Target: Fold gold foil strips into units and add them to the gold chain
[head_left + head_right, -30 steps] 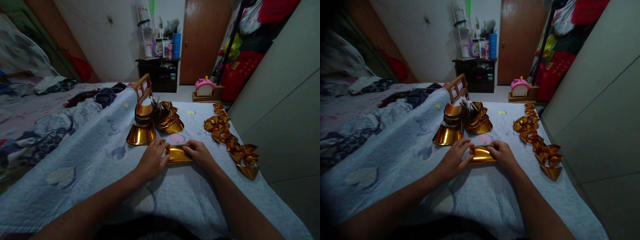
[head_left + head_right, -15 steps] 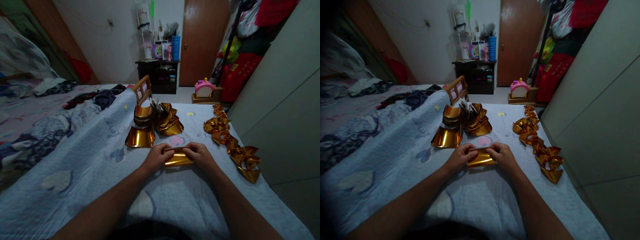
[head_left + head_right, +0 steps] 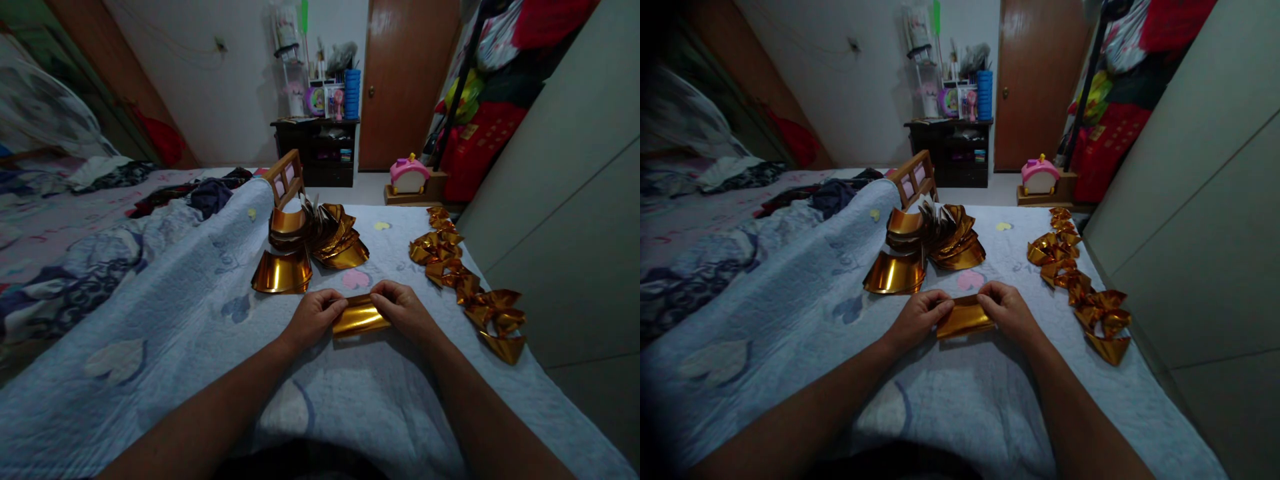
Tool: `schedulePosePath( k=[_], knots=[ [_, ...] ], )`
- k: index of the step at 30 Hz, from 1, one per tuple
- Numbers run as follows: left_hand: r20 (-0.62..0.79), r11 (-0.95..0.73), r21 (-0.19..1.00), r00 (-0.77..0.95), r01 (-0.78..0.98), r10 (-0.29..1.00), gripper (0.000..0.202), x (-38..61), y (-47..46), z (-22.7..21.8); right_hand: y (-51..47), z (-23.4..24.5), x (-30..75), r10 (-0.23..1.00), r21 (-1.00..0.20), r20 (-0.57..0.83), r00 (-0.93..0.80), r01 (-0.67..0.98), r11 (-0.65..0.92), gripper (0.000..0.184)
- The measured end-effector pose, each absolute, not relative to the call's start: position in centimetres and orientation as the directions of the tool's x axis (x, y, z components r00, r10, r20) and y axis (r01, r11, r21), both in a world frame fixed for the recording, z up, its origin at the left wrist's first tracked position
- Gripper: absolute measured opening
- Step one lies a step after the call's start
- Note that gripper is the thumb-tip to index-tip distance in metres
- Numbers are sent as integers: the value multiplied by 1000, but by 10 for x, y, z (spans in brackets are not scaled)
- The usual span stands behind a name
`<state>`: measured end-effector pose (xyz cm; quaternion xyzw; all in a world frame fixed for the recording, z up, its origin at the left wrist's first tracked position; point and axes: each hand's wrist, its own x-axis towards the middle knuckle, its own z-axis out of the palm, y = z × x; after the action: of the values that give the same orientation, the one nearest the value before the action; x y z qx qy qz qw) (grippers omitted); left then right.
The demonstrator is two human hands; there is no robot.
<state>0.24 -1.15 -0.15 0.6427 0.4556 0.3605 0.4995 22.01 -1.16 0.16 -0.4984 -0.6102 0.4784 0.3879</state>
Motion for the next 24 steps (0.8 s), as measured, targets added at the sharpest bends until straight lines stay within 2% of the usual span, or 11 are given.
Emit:
schedulePosePath(
  k=[14,24],
  knots=[
    [18,-85,975,307,206,952,22,0,-10,-1,-11,4,220,974,-962,-5,-225,265,56,20],
    [32,-111,958,286,264,958,22,-1,-11,2,-11,2,220,975,-967,-22,-220,252,35,23]
  ],
)
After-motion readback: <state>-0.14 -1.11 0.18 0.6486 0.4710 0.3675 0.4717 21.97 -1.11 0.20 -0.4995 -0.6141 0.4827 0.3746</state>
